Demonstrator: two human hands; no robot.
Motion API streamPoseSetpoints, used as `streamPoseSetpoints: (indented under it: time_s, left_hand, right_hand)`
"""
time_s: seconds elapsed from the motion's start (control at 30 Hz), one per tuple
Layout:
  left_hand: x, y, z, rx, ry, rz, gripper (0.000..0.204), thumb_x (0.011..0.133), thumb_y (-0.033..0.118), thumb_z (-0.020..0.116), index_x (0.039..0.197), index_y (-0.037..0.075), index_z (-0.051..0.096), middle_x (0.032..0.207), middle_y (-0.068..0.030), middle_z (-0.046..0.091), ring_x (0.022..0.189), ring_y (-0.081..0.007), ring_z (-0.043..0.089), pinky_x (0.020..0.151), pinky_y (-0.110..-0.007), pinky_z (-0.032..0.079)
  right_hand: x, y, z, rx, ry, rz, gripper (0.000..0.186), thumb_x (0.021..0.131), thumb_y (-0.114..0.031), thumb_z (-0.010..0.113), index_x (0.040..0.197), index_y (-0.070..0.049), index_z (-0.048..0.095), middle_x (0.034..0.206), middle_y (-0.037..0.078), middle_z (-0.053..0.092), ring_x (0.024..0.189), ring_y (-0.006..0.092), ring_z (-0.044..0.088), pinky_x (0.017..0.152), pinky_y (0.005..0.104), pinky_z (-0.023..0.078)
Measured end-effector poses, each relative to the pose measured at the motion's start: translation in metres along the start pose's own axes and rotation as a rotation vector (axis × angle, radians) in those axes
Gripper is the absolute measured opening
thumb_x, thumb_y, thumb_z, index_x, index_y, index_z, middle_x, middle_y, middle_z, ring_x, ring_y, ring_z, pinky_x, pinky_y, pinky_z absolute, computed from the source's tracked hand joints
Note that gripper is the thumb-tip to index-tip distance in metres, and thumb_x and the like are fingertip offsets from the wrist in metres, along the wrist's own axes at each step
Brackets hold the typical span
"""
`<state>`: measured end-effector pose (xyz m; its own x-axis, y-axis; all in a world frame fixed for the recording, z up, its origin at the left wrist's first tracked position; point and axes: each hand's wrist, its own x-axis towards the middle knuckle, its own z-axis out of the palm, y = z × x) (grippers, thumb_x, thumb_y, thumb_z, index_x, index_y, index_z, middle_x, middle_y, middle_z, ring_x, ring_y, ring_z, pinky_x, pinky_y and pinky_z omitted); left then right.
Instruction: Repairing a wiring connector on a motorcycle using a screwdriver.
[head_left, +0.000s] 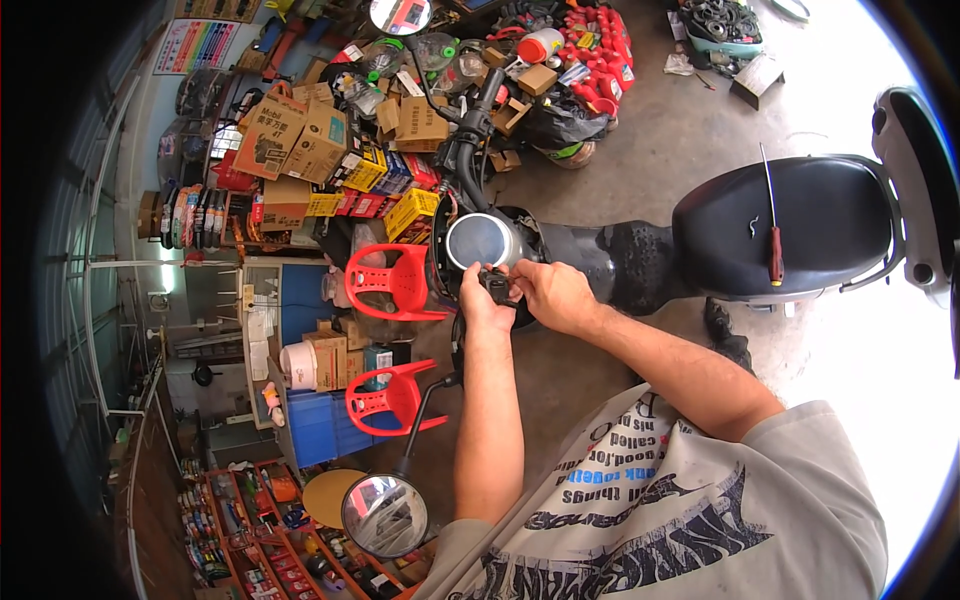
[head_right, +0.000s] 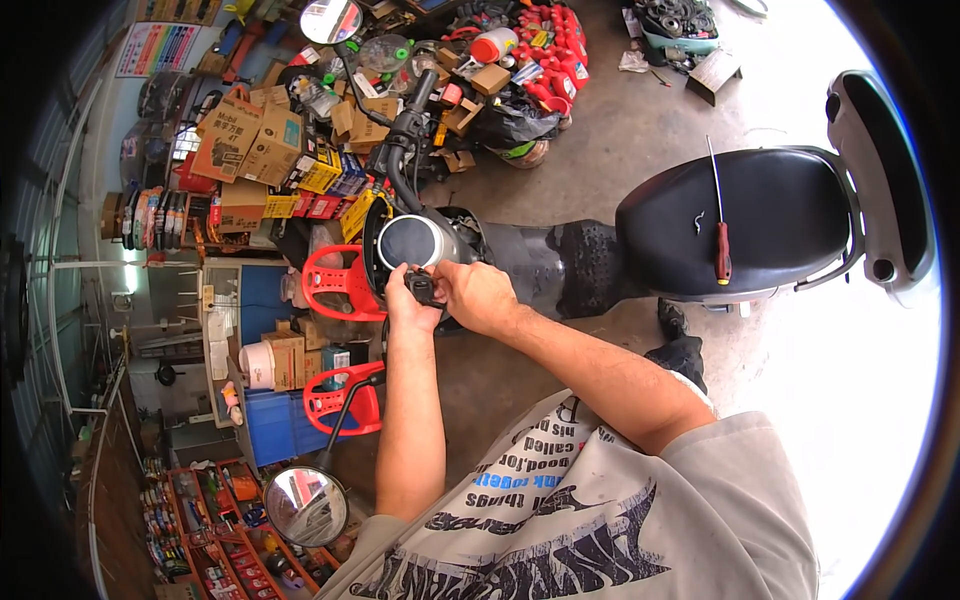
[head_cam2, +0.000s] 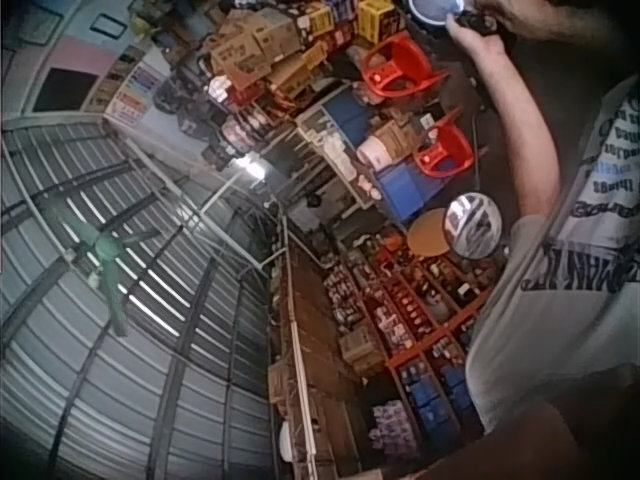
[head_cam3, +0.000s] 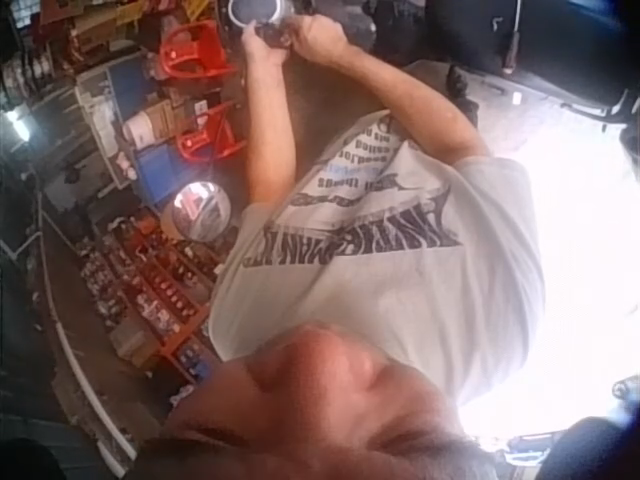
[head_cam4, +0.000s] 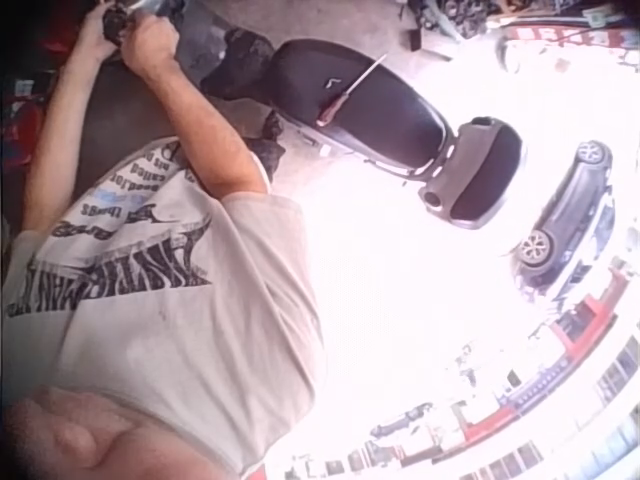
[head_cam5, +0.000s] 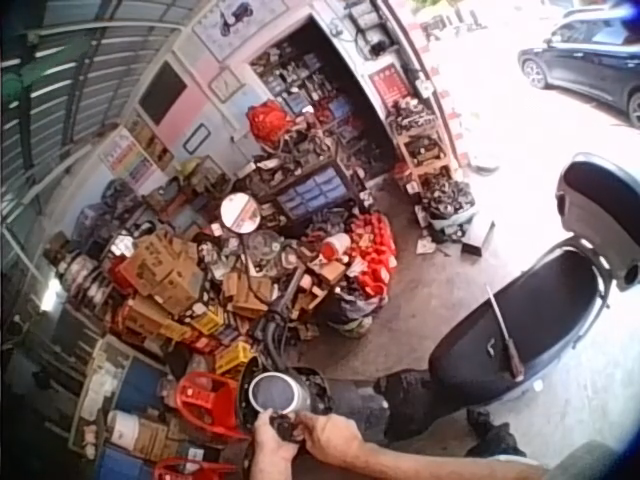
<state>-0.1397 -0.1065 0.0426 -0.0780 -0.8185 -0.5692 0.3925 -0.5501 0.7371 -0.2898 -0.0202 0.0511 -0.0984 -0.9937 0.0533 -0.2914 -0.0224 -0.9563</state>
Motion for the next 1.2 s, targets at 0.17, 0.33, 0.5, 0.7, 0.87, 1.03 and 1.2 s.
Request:
streamPoseSetpoints:
  time_s: [0.17, 0.33, 0.5, 0.7, 0.87, 1.03, 1.2]
  left_hand:
    - [-0.006, 0.000, 0.008, 0.060, 0.029, 0.013, 0.025, 0.095, 0.035, 0.047, 0.085, 0.013, 0.052, 0.076, -0.0039, 0.058, 0.060, -0.0178, 0.052, 0.046, -0.031, 0.035]
    - [-0.014, 0.000, 0.017, 0.139, 0.052, 0.064, 0.023, 0.093, 0.033, 0.054, 0.084, 0.012, 0.054, 0.074, -0.0024, 0.058, 0.059, -0.0152, 0.052, 0.046, -0.029, 0.036]
    - [-0.020, -0.004, 0.026, 0.327, 0.144, 0.179, 0.023, 0.088, 0.031, 0.058, 0.077, 0.011, 0.056, 0.074, -0.0025, 0.060, 0.060, -0.0135, 0.055, 0.047, -0.028, 0.038]
    - [-0.023, -0.008, 0.033, 0.461, 0.193, 0.270, 0.025, 0.088, 0.030, 0.059, 0.073, 0.009, 0.058, 0.068, -0.0016, 0.058, 0.056, -0.0127, 0.053, 0.046, -0.028, 0.037]
    - [-0.016, -0.011, 0.025, 0.458, 0.223, 0.307, 0.026, 0.087, 0.029, 0.058, 0.071, 0.009, 0.057, 0.067, -0.0016, 0.056, 0.056, -0.0121, 0.052, 0.046, -0.027, 0.037]
    - [-0.020, -0.011, 0.028, 0.467, 0.238, 0.284, 0.025, 0.086, 0.028, 0.058, 0.069, 0.009, 0.056, 0.065, -0.0016, 0.056, 0.056, -0.0123, 0.052, 0.046, -0.028, 0.036]
    - [-0.022, -0.009, 0.034, 0.429, 0.232, 0.223, 0.022, 0.084, 0.027, 0.058, 0.069, 0.010, 0.054, 0.068, -0.0016, 0.056, 0.056, -0.0141, 0.052, 0.049, -0.029, 0.037]
  right_hand:
    - [-0.001, -0.004, -0.009, -0.097, -0.008, 0.002, 0.015, 0.092, -0.019, 0.055, 0.101, -0.013, 0.065, 0.081, 0.013, 0.070, 0.080, 0.0365, 0.067, 0.072, 0.0477, 0.053]
    - [0.002, -0.001, -0.011, -0.183, -0.054, -0.002, 0.017, 0.091, -0.018, 0.054, 0.103, -0.014, 0.066, 0.082, 0.014, 0.069, 0.081, 0.0369, 0.067, 0.073, 0.0482, 0.053]
    - [0.004, 0.006, -0.006, -0.182, -0.037, -0.028, 0.018, 0.091, -0.017, 0.055, 0.103, -0.013, 0.067, 0.086, 0.015, 0.070, 0.086, 0.0362, 0.067, 0.075, 0.0477, 0.052]
    - [0.002, 0.014, -0.001, -0.149, -0.026, -0.046, 0.019, 0.090, -0.019, 0.055, 0.101, -0.012, 0.068, 0.085, 0.015, 0.070, 0.086, 0.0356, 0.067, 0.075, 0.0472, 0.053]
    - [-0.001, 0.011, 0.002, -0.161, -0.031, -0.043, 0.017, 0.091, -0.018, 0.055, 0.101, -0.013, 0.068, 0.086, 0.012, 0.070, 0.086, 0.0348, 0.067, 0.076, 0.0466, 0.053]
    - [-0.003, 0.011, 0.002, -0.126, -0.006, -0.099, 0.021, 0.085, -0.016, 0.053, 0.097, -0.011, 0.069, 0.083, 0.016, 0.069, 0.084, 0.0354, 0.068, 0.074, 0.0471, 0.053]
    - [-0.002, 0.009, 0.000, -0.164, -0.021, -0.103, 0.018, 0.079, -0.012, 0.054, 0.091, -0.010, 0.068, 0.083, 0.015, 0.070, 0.085, 0.0350, 0.068, 0.075, 0.0466, 0.053]
